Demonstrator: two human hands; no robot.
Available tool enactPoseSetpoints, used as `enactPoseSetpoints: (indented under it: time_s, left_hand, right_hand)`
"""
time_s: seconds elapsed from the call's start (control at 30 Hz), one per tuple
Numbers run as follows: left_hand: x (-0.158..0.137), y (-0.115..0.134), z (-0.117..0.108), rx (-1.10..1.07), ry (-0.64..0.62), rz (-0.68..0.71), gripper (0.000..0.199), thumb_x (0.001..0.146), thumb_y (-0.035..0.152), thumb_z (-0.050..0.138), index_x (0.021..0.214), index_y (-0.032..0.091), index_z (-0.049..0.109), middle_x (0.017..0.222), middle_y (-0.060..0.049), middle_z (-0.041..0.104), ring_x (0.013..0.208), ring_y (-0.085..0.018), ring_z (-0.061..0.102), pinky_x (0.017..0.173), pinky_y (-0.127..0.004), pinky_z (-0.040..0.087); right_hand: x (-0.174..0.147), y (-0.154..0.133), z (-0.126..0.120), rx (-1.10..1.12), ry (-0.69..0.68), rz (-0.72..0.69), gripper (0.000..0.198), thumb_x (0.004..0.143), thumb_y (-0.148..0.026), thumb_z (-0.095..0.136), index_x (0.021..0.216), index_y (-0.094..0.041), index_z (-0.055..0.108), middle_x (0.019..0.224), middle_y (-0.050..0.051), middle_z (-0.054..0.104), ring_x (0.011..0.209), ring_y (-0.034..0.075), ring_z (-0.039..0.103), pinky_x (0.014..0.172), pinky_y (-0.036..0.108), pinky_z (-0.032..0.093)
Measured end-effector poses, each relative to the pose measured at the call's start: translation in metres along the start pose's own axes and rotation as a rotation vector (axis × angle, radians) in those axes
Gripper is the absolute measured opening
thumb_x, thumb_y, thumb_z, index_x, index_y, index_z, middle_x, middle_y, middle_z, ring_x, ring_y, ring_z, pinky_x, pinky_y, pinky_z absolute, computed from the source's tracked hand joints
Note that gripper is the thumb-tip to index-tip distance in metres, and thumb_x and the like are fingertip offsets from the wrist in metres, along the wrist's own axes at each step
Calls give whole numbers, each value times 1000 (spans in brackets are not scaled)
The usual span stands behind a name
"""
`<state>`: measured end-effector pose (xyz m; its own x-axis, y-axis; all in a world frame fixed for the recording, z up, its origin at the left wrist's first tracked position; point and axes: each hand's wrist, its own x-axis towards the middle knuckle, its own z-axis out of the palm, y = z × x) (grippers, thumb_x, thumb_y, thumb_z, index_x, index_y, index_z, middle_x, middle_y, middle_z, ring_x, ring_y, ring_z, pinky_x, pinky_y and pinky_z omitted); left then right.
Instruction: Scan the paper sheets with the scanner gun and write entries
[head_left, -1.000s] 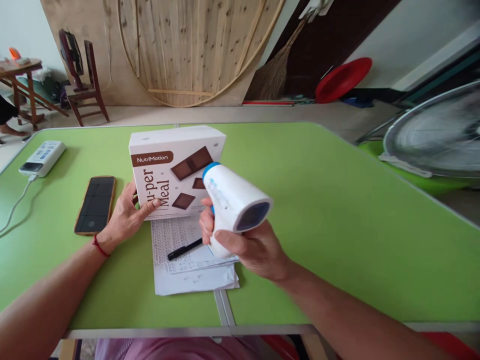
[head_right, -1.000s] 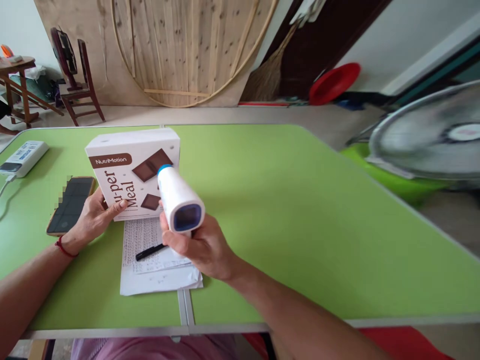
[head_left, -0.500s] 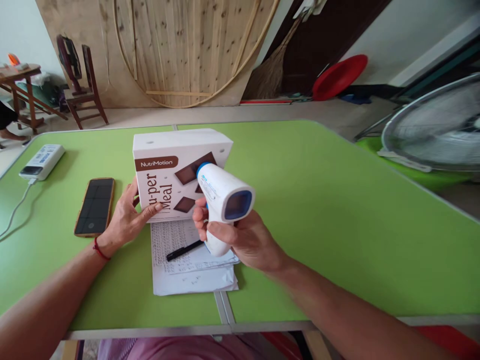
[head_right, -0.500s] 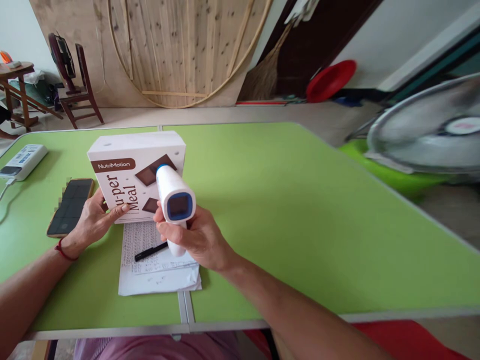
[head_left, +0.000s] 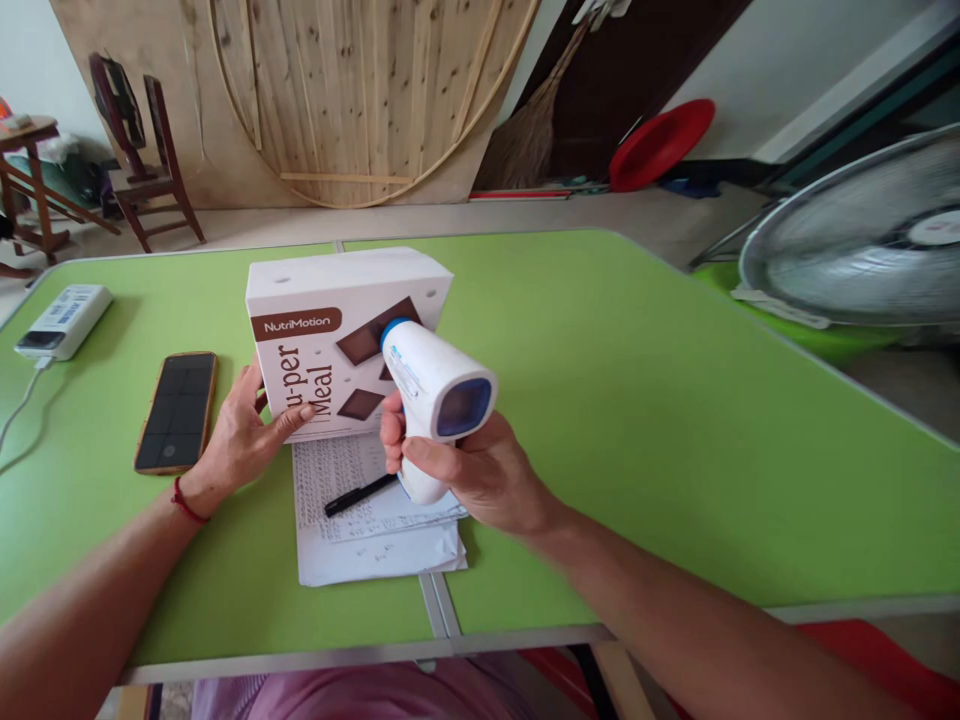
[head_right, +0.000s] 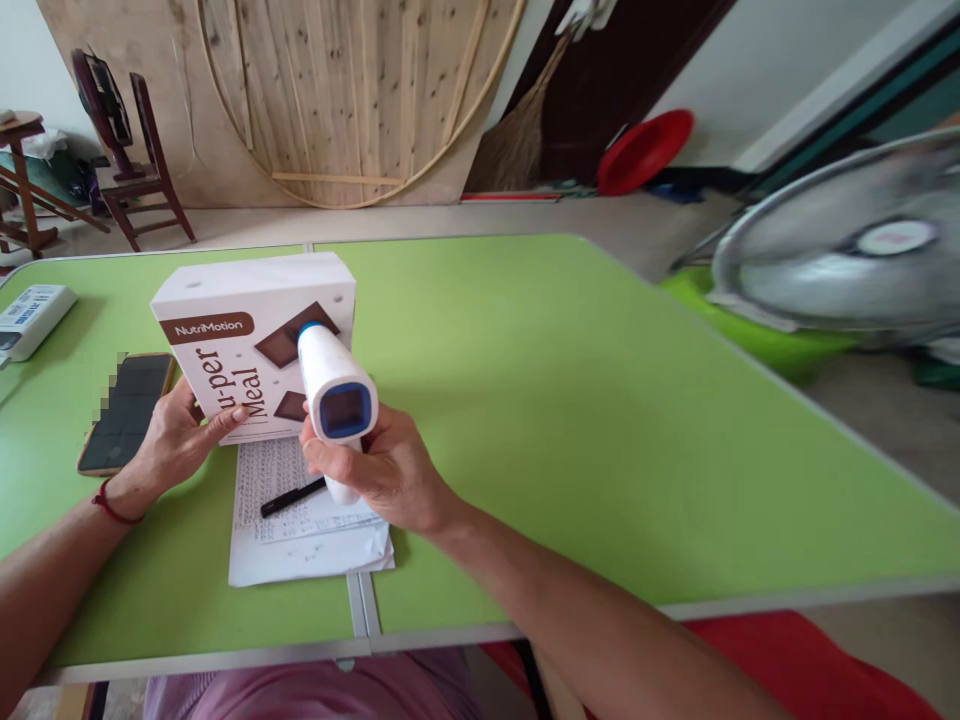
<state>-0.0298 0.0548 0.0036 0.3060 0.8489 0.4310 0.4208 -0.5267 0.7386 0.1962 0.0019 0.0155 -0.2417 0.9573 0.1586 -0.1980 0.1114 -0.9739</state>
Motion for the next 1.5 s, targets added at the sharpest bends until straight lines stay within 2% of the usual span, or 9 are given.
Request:
enactPoseSetpoints:
  time_s: [0.17,0.43,0.7,0.83,1.0,1.1,1.27,1.4,1.5]
  left_hand:
    - [-1,0,1,-9,8,-31,46,83,54,67,113,21,59,107,-10,64,102,-28,62,80,-42,60]
    - [1,-1,-1,72,1,26,46,84,54,66,115,21,58,114,-9,65,104,-29,63,89,-47,56]
    - [2,-5,-3,-133,-57,-151,58,75,48,77,120,18,56,119,-12,64,104,-28,64,62,-30,59]
    - [2,-4,-5,-116,-74,-195,60,71,50,79,117,18,59,117,-12,65,106,-29,63,70,-35,59]
    - [5,-3,-11,80,-55,-170,54,74,62,71,107,19,65,107,-11,68,97,-30,63,77,-46,55]
    - [5,-4,-13,134,-54,-156,55,73,63,72,105,19,64,101,-10,68,93,-29,64,76,-46,55]
    - [6,-4,-11,-67,-104,-164,53,72,56,76,106,18,60,101,-8,70,88,-25,68,72,-38,58]
    - [5,-2,-6,-190,-106,-211,54,73,52,77,109,17,58,115,-11,67,97,-27,68,80,-42,58]
    - [3,-3,-3,-238,-92,-210,55,76,51,75,115,17,55,121,-13,64,105,-29,65,85,-44,57]
  right_hand:
    - [-1,1,0,-4,18,-11,14,74,-28,71,82,-19,64,75,0,64,59,12,61,58,30,54]
    - [-2,-1,2,-2,25,-6,12,74,-26,69,83,-19,65,72,0,64,62,13,62,63,32,57]
    - [-1,-3,4,28,-2,16,8,70,-21,68,69,-20,60,66,-1,60,60,12,57,56,28,54]
    - [-1,-3,3,31,9,25,8,70,-22,68,73,-20,61,65,-2,59,60,13,56,58,30,54]
    - [-2,-3,2,40,2,16,8,71,-21,68,74,-20,60,65,-2,58,60,12,56,57,30,53]
    - [-2,-3,1,44,-14,9,8,71,-21,68,74,-20,60,65,-2,58,60,12,56,57,30,53]
    - [-2,-3,1,52,-24,-9,7,74,-22,69,77,-19,62,68,-1,60,61,12,58,59,29,54]
    - [-4,-3,0,18,-11,-31,13,75,-28,71,76,-20,61,68,-1,61,61,12,59,57,29,54]
    - [-7,-6,-13,-98,0,-69,18,75,-33,74,78,-21,62,70,-1,63,59,13,59,53,29,53]
